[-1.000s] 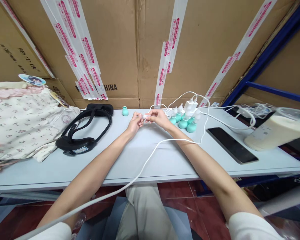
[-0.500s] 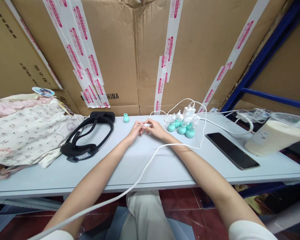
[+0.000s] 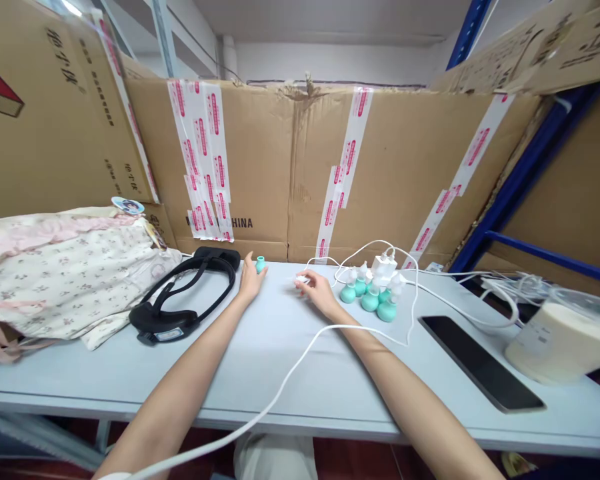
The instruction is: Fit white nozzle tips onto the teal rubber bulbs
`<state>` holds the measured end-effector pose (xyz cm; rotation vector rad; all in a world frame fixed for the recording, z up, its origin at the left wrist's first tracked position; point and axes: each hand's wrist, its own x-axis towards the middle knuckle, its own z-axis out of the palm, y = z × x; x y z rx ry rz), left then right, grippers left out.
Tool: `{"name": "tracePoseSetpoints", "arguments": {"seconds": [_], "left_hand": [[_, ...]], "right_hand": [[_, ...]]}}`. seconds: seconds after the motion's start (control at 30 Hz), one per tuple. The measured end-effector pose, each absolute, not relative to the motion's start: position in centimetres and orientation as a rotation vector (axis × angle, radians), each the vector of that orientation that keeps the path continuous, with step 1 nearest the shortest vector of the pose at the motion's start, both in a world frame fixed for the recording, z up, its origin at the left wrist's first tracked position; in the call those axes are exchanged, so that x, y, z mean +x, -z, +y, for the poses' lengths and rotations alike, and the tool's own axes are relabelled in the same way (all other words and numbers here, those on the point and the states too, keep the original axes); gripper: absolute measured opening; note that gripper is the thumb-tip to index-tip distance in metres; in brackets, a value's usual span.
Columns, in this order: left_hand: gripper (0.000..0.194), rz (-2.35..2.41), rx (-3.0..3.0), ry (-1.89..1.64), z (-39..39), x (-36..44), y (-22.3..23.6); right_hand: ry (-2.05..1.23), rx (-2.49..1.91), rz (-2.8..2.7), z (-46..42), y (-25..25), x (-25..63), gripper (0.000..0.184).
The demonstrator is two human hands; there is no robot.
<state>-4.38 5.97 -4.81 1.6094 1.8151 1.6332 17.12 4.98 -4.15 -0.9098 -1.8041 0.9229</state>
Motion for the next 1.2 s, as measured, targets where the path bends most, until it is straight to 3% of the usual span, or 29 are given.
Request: {"name": "tracePoseSetpoints", "arguments": {"seconds": [0.13, 0.27, 0.47, 0.67, 0.9, 1.2], "left_hand": [[0.034, 1.99, 1.695, -1.281, 6.3, -5.1, 5.8], [0.02, 2.189, 1.972, -1.152, 5.1, -4.2, 5.3], [0.028, 1.904, 2.414, -0.909, 4.3, -3.0, 4.9], [0.042, 2.078, 2.319, -0.846, 4.3, -3.0, 5.3], [0.048, 1.541, 2.314, -1.027, 3.8, -2.1, 5.6], [0.03, 1.408, 2.15, -1.178, 3.7, -1.0, 5.4]], "right_hand": [[-0.937, -0.886, -1.859, 4.2, 4.1, 16.3, 0.027], [-0.896, -0.883, -1.888, 4.1, 4.1, 16.1, 0.028], [-0.838, -0.926, -1.897, 4.5, 4.1, 16.9, 0.028], [-0.783, -1.002, -1.907, 5.1, 4.3, 17.5, 0.028], [-0.684, -1.126, -1.873, 5.4, 4.1, 17.8, 0.032], [-0.904, -1.042, -1.822, 5.6, 4.1, 17.9, 0.042]]}}
